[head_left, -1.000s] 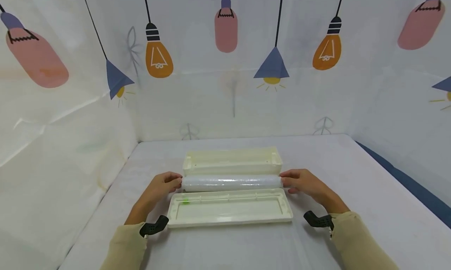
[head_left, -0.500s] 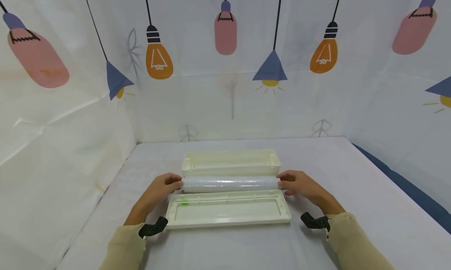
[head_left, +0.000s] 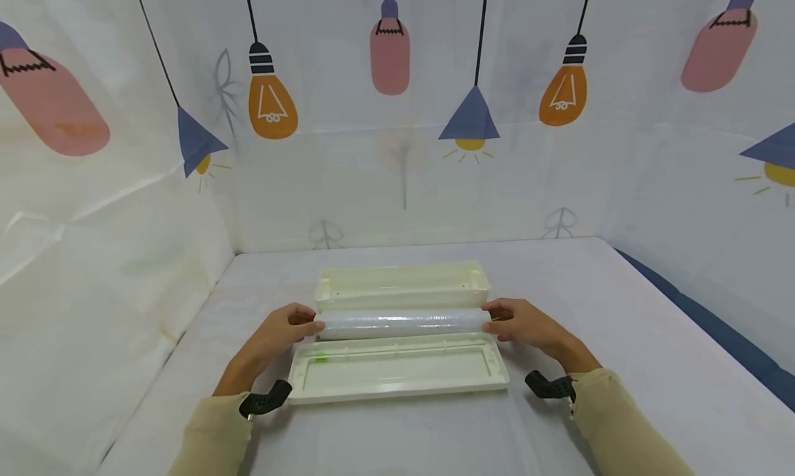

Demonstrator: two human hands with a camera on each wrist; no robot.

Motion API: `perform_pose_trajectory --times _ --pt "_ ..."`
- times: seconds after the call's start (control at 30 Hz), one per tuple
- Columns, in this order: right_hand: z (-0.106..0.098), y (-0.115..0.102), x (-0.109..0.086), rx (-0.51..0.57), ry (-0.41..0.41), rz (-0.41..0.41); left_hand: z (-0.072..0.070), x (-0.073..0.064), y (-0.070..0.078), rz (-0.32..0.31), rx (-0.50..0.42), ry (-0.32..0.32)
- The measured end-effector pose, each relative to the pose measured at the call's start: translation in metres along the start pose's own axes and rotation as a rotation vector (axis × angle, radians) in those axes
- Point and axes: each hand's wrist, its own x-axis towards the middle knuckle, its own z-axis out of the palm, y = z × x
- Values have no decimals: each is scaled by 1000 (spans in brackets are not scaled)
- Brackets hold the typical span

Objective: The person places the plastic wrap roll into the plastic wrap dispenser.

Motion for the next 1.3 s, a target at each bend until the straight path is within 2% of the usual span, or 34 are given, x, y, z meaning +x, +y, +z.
perform_pose_trajectory --times 0.3,0.43,0.53,0.67,0.8,0.93,1.1,1.2,1.3 --pt "0 -1 -4 -16 40 1 15 2 -2 22 -46 41" --pt "0 -2 -2 -27 35 -42 14 0 -3 42 -78 80" --pt "-1 -2 0 -11 28 -58 13 0 -3 34 -127 93" --pt "-4 -4 -1 39 15 -83 12 0 -1 26 -193 90" --pt "-6 -5 -1 79 50 -116 11 3 1 57 -248 71" --pt "-6 -5 0 120 78 -138 7 2 1 82 -262 41" --pt "-4 -3 -2 166 86 -179 5 -1 3 123 -223 11" --pt "-4 -3 -4 178 96 -201 5 -2 6 144 -211 17" --pt "-3 -6 -5 199 109 -205 5 -3 9 149 -214 49"
